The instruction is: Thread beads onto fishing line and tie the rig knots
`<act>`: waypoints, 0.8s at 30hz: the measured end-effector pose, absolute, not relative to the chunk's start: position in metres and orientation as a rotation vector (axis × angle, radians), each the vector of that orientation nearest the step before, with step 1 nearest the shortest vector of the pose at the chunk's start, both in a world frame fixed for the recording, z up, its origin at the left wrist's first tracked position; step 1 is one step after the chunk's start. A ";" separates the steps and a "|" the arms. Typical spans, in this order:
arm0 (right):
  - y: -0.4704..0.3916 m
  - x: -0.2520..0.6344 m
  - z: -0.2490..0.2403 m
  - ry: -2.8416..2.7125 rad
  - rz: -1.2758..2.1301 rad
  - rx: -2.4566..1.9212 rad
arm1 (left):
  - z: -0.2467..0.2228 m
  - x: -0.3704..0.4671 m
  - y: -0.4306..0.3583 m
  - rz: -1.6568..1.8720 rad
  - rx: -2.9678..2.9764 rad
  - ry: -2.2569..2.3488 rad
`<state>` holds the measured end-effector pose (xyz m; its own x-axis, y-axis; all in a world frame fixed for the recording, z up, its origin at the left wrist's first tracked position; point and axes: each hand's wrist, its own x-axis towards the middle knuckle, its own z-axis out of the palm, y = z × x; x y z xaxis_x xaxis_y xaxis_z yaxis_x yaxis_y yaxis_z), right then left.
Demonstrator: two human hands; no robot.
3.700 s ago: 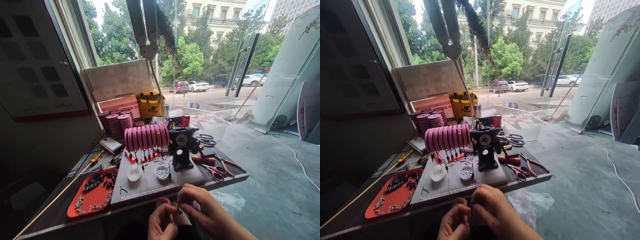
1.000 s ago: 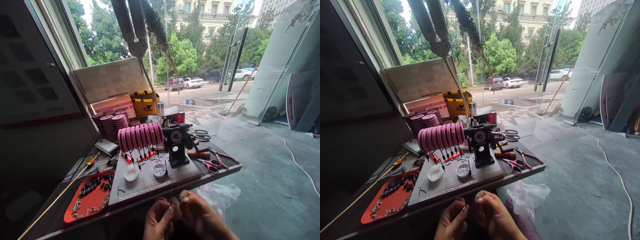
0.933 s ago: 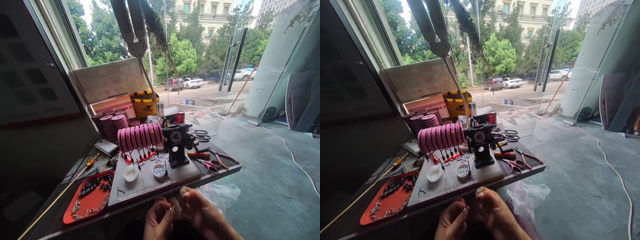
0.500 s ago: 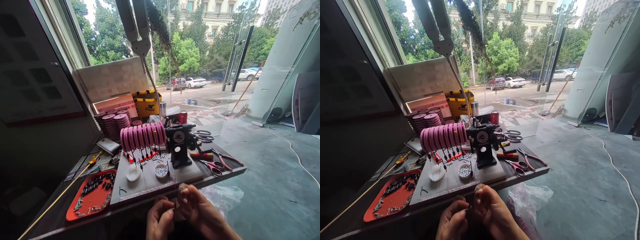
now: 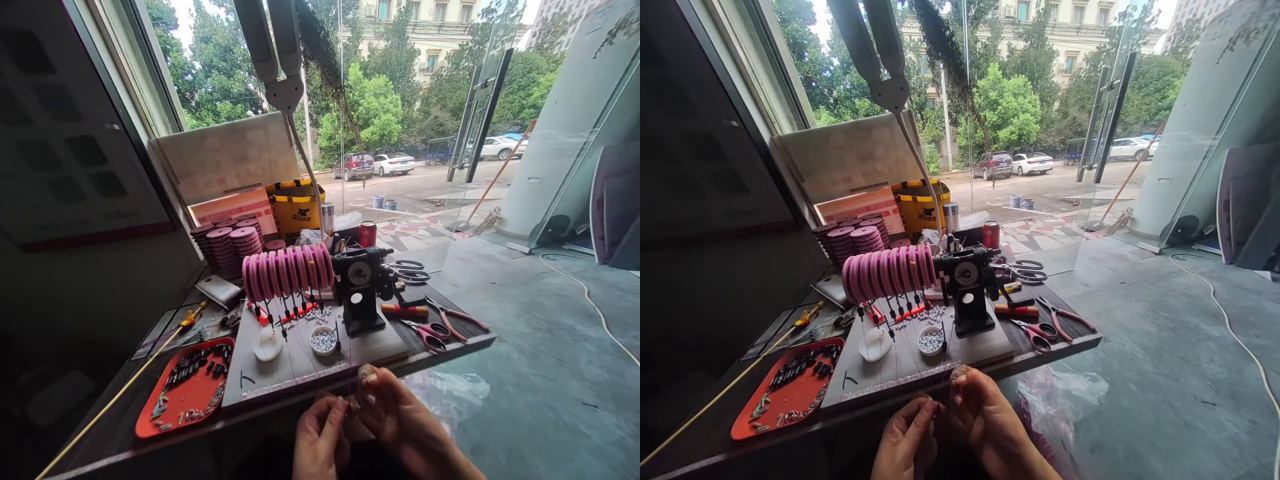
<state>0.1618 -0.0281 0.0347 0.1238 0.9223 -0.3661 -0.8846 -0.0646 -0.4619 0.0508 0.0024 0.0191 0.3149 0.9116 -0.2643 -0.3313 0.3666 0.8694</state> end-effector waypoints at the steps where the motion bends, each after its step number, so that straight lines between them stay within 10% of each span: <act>1: -0.028 0.162 0.035 -0.078 1.479 -0.696 | 0.019 0.050 0.002 0.938 0.797 0.864; 24: -0.029 0.163 0.035 -0.151 1.499 -0.603 | 0.017 0.042 0.005 0.813 0.658 0.726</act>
<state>0.1626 -0.0291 0.0349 0.0936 0.9589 -0.2680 -0.8862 -0.0424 -0.4613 0.0416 0.0050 0.0170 0.4820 0.8188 -0.3118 -0.4025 0.5231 0.7513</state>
